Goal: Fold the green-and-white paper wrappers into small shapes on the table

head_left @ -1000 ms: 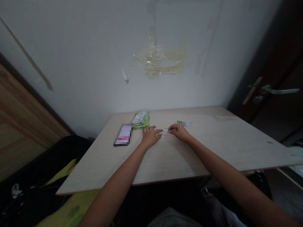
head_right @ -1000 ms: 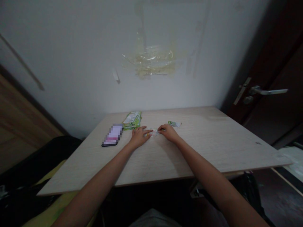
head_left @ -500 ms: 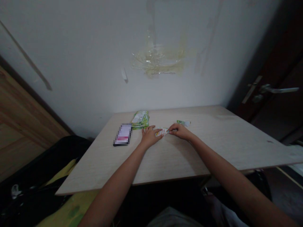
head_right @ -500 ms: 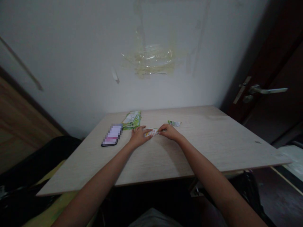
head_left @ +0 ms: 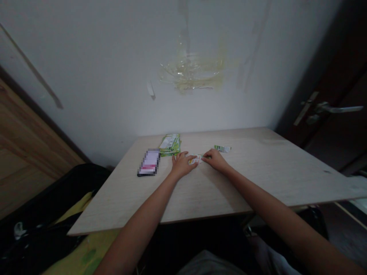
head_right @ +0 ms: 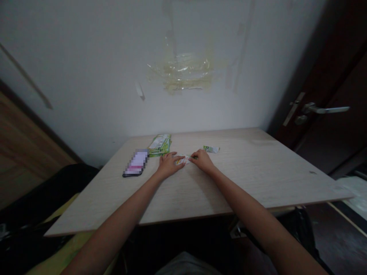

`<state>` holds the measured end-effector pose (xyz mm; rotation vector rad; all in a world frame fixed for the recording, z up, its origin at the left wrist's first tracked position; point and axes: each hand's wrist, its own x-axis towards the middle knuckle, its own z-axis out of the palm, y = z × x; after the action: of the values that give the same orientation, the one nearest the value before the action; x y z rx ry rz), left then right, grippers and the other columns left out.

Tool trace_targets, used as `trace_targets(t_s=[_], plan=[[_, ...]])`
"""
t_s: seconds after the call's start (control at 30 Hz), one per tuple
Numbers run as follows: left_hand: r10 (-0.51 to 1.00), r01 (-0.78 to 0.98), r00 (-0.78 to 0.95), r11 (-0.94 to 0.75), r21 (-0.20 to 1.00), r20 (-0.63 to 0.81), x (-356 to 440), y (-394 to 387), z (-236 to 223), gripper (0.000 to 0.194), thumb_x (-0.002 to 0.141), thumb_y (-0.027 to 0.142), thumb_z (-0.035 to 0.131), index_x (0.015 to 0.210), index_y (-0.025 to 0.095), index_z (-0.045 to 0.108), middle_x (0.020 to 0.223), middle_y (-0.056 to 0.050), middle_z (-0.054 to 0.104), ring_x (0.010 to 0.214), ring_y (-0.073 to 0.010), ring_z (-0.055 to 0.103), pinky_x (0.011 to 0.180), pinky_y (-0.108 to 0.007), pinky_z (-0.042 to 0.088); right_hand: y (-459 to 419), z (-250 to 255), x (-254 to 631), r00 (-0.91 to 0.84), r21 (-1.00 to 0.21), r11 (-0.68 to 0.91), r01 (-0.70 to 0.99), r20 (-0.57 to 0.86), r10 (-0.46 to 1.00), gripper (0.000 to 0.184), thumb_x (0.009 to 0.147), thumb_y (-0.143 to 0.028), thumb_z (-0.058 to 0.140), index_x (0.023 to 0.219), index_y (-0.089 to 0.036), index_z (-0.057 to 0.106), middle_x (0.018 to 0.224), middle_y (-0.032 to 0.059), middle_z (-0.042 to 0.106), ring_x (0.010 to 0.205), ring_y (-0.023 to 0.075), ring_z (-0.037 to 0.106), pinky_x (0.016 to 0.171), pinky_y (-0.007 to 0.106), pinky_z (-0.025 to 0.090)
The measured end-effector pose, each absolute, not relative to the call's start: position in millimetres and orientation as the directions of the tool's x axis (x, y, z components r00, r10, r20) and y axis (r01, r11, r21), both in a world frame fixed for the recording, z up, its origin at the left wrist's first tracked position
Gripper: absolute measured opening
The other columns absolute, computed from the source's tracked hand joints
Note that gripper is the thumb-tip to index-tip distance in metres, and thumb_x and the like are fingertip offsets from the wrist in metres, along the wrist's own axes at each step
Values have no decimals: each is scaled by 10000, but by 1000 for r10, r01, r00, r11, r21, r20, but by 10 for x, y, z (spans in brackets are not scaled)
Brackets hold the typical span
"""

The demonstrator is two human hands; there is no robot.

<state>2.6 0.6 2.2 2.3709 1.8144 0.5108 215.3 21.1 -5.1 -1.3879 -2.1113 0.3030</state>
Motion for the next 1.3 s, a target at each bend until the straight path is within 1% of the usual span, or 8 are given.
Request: trace_targets(t_s=[0.17, 0.4, 0.63, 0.8, 0.97, 1.13, 1.3], plan=[[963, 923, 207, -251, 293, 174, 41, 3, 37, 493, 858, 693, 536, 1272, 454, 656, 1496, -30, 480, 1365, -335, 417, 1165, -570, 214, 222, -114, 2122, -238, -464, 388, 796, 350, 906, 267, 864, -357, 698, 997, -148, 795, 982, 131, 729, 989, 239, 629, 919, 323, 442], [963, 921, 202, -249, 300, 179, 44, 22, 34, 492, 826, 699, 575, 1248, 466, 668, 1485, -41, 489, 1363, -343, 424, 1147, -604, 239, 231, -129, 2105, -208, -477, 371, 797, 360, 909, 230, 831, -318, 728, 971, -146, 791, 988, 127, 722, 991, 239, 626, 942, 334, 441], [966, 928, 197, -239, 285, 168, 44, 30, 29, 525, 815, 717, 571, 1265, 461, 658, 1499, -34, 478, 1374, -343, 410, 1159, -584, 234, 207, -112, 2079, -182, -499, 345, 795, 346, 920, 225, 819, -298, 740, 973, -141, 787, 997, 128, 720, 986, 234, 626, 936, 331, 443], [966, 926, 199, -241, 291, 168, 49, 32, 27, 517, 815, 705, 582, 1259, 452, 664, 1504, -40, 475, 1381, -339, 407, 1153, -574, 247, 187, -91, 2065, -180, -498, 342, 797, 346, 921, 213, 821, -289, 741, 968, -140, 784, 986, 126, 718, 984, 236, 621, 928, 328, 440], [965, 934, 203, -241, 263, 165, 65, 33, 37, 515, 815, 688, 586, 1263, 442, 653, 1507, -43, 474, 1395, -325, 394, 1150, -584, 251, 174, -71, 2065, -189, -489, 349, 800, 345, 919, 240, 827, -286, 737, 1032, -166, 768, 983, 113, 702, 981, 233, 608, 919, 327, 433], [968, 934, 201, -236, 267, 152, 69, 29, 50, 509, 818, 677, 583, 1265, 442, 646, 1518, -40, 464, 1406, -329, 383, 1148, -597, 244, 198, -93, 2079, -228, -468, 373, 801, 337, 913, 188, 847, -298, 718, 979, -184, 790, 937, 102, 692, 964, 224, 600, 933, 326, 418], [966, 930, 206, -244, 276, 159, 66, 30, 38, 504, 822, 674, 575, 1265, 442, 639, 1514, -40, 470, 1416, -317, 375, 1152, -619, 224, 208, -107, 2101, -236, -485, 388, 784, 346, 908, 185, 853, -294, 705, 956, -173, 802, 953, 108, 700, 975, 220, 603, 933, 311, 423]])
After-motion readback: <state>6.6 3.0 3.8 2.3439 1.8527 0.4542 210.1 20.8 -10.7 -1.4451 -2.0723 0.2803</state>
